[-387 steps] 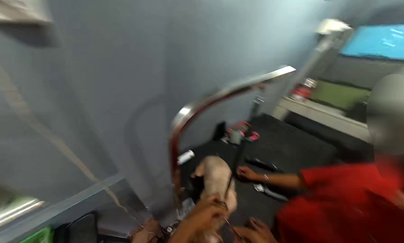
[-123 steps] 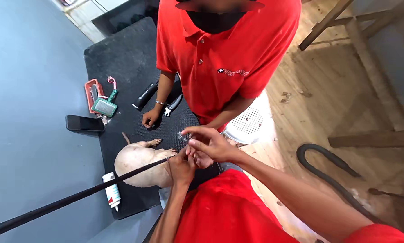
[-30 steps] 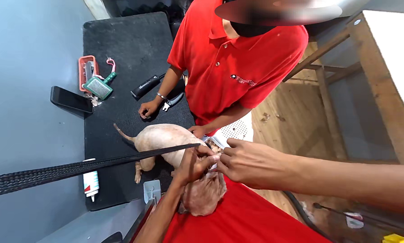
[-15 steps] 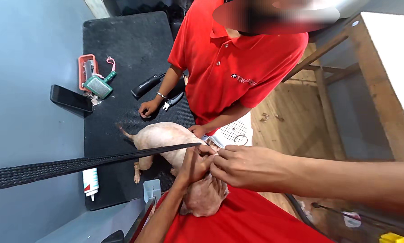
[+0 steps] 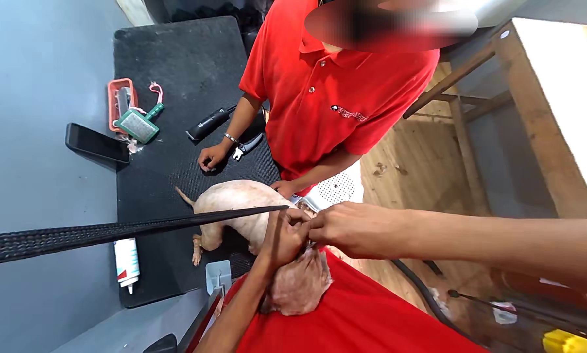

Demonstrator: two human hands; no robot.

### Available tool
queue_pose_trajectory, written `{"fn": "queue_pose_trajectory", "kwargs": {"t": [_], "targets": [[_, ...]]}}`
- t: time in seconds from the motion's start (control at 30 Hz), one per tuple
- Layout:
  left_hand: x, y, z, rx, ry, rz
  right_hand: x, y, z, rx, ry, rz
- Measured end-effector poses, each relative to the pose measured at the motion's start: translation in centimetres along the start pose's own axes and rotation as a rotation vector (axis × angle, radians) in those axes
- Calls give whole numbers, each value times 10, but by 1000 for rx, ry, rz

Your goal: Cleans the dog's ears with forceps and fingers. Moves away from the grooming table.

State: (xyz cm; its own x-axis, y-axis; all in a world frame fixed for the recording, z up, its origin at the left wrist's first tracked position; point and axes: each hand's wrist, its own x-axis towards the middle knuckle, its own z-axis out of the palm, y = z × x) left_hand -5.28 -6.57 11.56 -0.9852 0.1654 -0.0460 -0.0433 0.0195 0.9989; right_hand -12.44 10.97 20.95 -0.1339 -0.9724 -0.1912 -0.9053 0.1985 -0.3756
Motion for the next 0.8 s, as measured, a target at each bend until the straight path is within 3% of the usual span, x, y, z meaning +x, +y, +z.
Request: {"fn": "queue_pose_trajectory", "kwargs": {"t": [0.13,0.3,0.57,0.8], "targets": [[-2,1,3,-23,11,14,2,-21,-8,-342,30,14],[-2,5,1,11,35,-12,2,-27,-4,-450,-55,51],[-1,4,1,12,10,-16,-7,-19,-4,-52,-71,60],[-2,1,-1,-83,-8,-11,0,-19,7,-271,-13,72]]}}
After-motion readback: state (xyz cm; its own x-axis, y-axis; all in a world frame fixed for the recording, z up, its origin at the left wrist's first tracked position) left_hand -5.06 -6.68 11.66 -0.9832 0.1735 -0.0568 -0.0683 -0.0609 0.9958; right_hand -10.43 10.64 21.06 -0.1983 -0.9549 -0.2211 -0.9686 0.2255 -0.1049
